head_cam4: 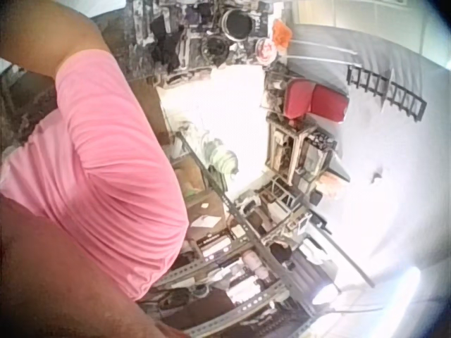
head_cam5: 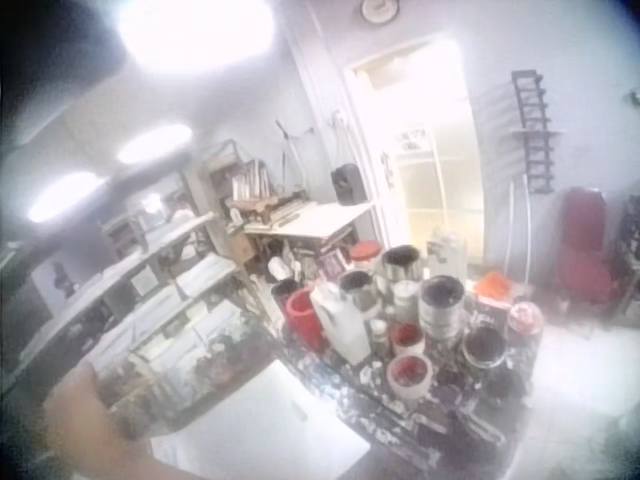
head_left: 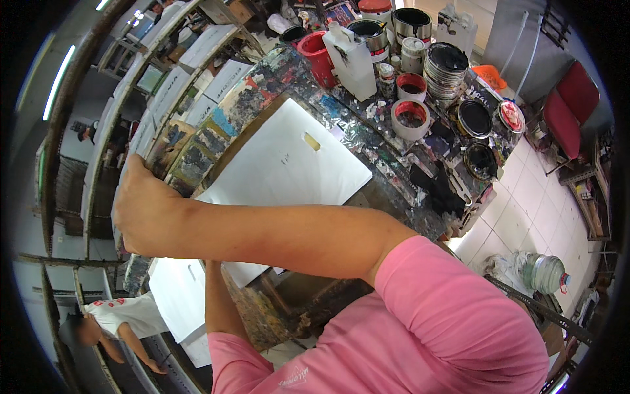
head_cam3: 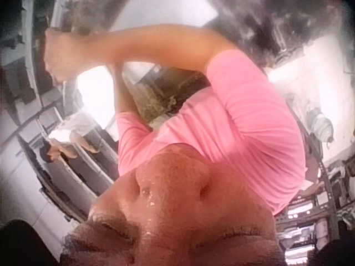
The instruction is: The person performs screen printing on plastic bags by using a squeegee to spread ink across a mesh screen stencil, lifting the screen, and then moving the printed bags to a storage rack.
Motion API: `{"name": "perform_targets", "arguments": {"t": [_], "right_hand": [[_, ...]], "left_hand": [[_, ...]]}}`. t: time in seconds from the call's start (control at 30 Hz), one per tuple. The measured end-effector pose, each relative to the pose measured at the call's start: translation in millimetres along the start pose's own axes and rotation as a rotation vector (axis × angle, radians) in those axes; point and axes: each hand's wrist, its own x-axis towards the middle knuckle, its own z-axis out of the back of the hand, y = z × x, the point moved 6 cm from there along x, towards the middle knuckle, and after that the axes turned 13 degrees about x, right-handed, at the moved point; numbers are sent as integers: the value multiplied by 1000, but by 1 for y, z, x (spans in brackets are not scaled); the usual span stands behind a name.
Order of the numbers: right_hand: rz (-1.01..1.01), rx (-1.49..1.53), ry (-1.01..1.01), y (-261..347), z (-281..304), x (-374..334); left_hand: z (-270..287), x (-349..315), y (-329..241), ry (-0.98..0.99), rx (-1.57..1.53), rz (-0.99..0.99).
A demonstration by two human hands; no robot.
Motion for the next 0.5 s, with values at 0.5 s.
{"name": "perform_targets", "arguments": {"t": [0.5], "right_hand": [[31, -130, -250, 27, 50, -34]], "left_hand": [[25, 0, -56, -35, -111, 60]]}}
